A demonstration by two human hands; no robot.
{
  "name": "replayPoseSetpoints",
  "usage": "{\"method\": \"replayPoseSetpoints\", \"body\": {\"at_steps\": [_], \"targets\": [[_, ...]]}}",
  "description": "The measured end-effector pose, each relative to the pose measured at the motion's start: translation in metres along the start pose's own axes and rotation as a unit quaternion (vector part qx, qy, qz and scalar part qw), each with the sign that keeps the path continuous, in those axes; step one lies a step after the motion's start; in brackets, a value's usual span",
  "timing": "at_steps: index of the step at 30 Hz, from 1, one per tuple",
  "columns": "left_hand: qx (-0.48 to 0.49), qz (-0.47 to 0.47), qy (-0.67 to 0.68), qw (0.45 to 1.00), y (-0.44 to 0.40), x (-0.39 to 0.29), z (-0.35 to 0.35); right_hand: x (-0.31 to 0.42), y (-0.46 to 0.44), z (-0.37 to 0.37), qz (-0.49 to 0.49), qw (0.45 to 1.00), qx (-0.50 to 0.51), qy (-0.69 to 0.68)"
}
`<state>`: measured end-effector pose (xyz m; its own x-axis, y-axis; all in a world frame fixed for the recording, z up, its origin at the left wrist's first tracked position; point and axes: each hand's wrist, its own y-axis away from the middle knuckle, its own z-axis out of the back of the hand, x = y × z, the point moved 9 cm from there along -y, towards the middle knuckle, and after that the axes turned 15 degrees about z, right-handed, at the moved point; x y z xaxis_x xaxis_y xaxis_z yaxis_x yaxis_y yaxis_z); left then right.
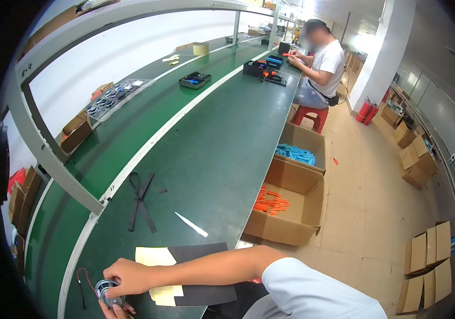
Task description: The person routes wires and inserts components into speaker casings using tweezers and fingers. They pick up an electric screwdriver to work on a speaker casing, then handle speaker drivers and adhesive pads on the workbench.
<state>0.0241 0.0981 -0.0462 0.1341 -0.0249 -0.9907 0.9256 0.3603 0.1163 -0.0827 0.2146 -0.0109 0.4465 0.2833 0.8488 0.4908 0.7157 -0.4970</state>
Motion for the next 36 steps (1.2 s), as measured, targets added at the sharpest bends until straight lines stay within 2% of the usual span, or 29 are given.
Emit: {"method": "replayPoseSetpoints", "body": {"at_steps": [3,6,9,13,16,18,30,36], "targets": [[-0.016,-0.011,-0.013,1.0,-0.001,0.004,0.007,0.025,0.002,0.01,0.158,0.977,-0.124,0.076],[-0.03,-0.034,-0.02,0.999,-0.002,0.004,0.011,0.02,-0.005,0.001,0.089,0.996,-0.01,0.002],[-0.058,-0.044,-0.035,0.997,-0.003,0.011,0.017,0.017,-0.004,0.0,0.115,0.993,-0.033,0.009],[-0.048,-0.044,-0.027,0.998,-0.005,0.015,0.022,0.012,-0.001,-0.006,0.045,0.991,-0.023,-0.123],[-0.011,-0.052,0.06,0.997,-0.003,0.002,0.013,0.008,0.0,-0.011,0.011,0.979,-0.025,-0.2],[-0.006,-0.037,0.074,0.997,-0.003,0.001,0.011,0.004,0.002,-0.014,-0.01,0.972,-0.032,-0.231],[-0.007,-0.022,0.072,0.997,-0.004,0.005,0.012,0.002,0.0,-0.011,0.015,0.984,-0.019,-0.179],[0.01,-0.01,0.085,0.996,0.0,-0.004,0.004,0.003,0.001,-0.011,-0.014,0.982,-0.008,-0.19]]}}
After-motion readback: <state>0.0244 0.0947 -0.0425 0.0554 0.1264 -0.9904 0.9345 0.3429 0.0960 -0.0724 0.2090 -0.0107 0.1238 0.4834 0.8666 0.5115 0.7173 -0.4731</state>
